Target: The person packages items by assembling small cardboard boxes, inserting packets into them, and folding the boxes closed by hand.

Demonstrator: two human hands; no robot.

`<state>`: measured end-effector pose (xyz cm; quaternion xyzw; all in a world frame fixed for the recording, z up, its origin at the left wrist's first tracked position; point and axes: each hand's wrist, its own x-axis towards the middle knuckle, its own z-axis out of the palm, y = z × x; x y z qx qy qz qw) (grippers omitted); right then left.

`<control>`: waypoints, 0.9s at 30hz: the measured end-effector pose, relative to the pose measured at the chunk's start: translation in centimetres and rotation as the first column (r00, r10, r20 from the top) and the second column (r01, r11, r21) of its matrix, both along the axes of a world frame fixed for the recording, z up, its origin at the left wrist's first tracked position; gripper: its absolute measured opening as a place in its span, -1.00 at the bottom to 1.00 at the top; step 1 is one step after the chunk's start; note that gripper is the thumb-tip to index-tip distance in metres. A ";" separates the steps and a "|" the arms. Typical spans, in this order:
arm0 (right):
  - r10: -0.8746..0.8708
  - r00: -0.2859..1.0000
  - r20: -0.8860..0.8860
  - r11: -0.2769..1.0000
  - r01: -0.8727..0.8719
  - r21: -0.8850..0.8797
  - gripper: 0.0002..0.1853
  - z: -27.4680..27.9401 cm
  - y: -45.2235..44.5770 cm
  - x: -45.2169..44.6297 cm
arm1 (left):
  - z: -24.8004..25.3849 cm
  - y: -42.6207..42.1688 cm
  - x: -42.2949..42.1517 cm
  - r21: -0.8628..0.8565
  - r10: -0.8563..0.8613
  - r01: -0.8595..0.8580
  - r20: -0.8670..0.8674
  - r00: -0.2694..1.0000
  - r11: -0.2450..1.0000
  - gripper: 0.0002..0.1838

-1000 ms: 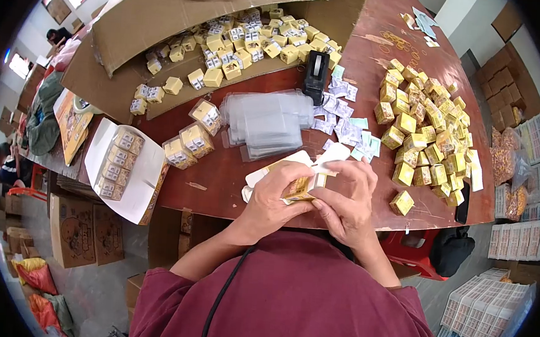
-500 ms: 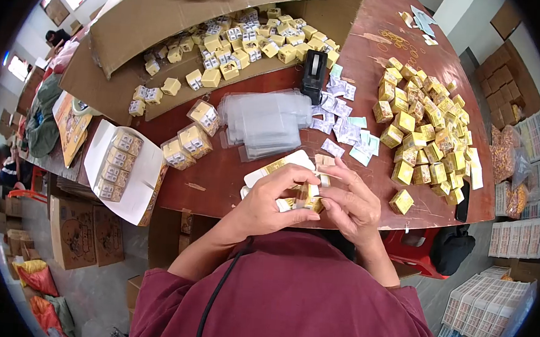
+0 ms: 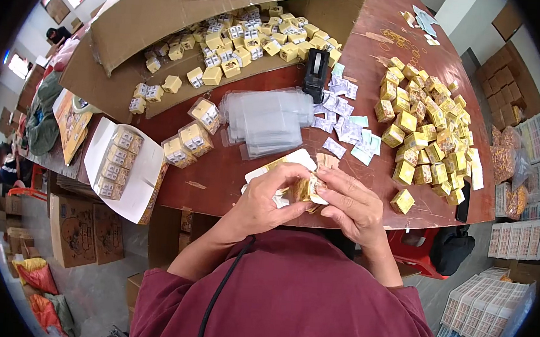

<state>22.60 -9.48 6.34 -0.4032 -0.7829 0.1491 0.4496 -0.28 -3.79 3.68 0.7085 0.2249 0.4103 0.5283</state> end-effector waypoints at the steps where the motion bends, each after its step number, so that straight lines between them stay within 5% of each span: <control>1: -0.013 0.999 -0.032 0.999 0.012 -0.044 -0.66 -0.2 -0.2 0.0 | 0.2 0.1 -0.1 0.046 -0.003 0.005 -0.033 0.999 0.999 -0.52; 9: -0.151 0.987 -0.061 0.979 0.141 -0.148 -0.75 0.2 -0.5 -1.1 | 0.3 0.2 0.1 0.050 -0.021 0.027 -0.115 0.993 0.998 -0.53; 18: -0.163 0.962 -0.221 0.929 0.074 -0.362 -0.79 0.7 -0.2 -1.0 | 0.0 0.1 -0.1 -0.058 -0.067 0.062 -0.096 0.993 0.996 -0.52; 27: -0.031 0.989 0.147 0.999 0.032 -0.009 -0.76 0.5 0.8 -0.2 | -0.3 0.2 0.0 -0.194 -0.069 0.051 -0.084 0.994 0.980 -0.57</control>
